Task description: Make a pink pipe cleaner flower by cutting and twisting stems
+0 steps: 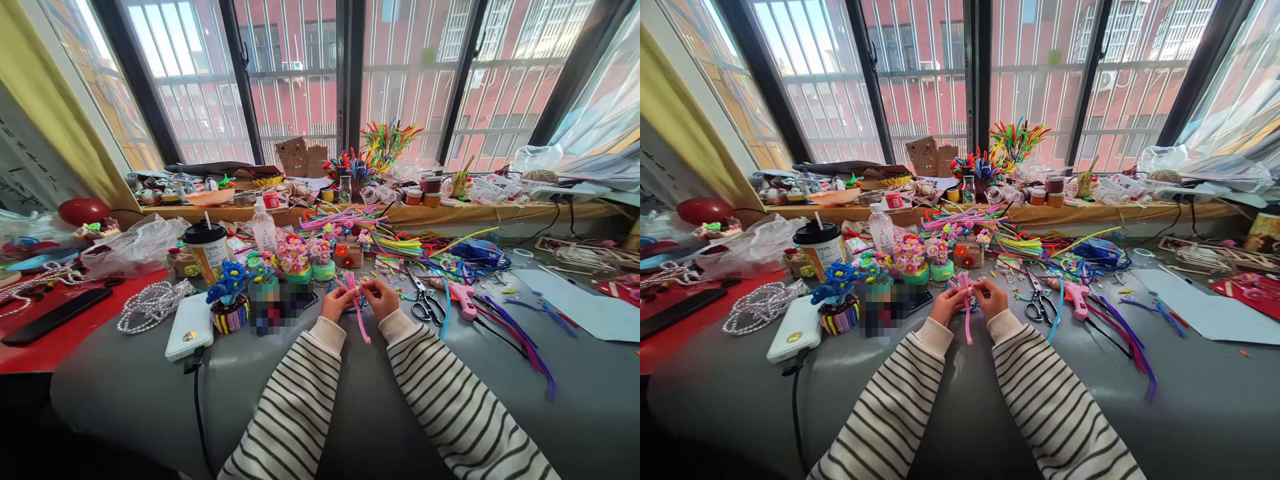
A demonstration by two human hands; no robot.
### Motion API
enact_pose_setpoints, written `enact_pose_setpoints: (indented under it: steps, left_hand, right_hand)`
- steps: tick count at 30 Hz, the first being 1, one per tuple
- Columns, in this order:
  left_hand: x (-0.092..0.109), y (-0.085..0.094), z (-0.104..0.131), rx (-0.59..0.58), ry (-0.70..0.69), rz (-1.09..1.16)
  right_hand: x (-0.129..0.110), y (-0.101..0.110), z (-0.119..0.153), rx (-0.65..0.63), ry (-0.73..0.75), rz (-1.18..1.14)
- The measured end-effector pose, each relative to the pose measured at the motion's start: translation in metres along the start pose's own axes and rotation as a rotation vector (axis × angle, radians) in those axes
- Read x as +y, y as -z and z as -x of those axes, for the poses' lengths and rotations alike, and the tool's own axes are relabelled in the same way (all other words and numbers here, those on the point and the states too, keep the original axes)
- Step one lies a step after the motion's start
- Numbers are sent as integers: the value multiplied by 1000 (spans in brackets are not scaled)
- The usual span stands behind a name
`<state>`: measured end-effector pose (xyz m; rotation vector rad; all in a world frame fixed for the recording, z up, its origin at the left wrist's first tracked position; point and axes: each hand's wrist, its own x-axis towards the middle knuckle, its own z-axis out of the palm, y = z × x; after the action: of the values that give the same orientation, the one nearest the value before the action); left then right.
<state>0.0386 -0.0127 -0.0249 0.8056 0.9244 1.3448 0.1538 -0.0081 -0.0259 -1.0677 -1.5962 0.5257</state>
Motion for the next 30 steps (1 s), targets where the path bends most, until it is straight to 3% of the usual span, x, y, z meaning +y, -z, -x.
enact_pose_setpoints:
  steps: [12,20,24,30]
  left_hand:
    - [0,3,-1,10,16,77]
    - [2,4,0,-15,22,79]
    - [2,4,2,-32,15,81]
    - [2,5,3,-31,13,109]
  right_hand:
    - [6,3,-1,-76,423,447]
    - [8,2,-2,-94,548,587]
    - [6,2,-1,-112,460,473]
    - [6,4,0,-97,-7,-37]
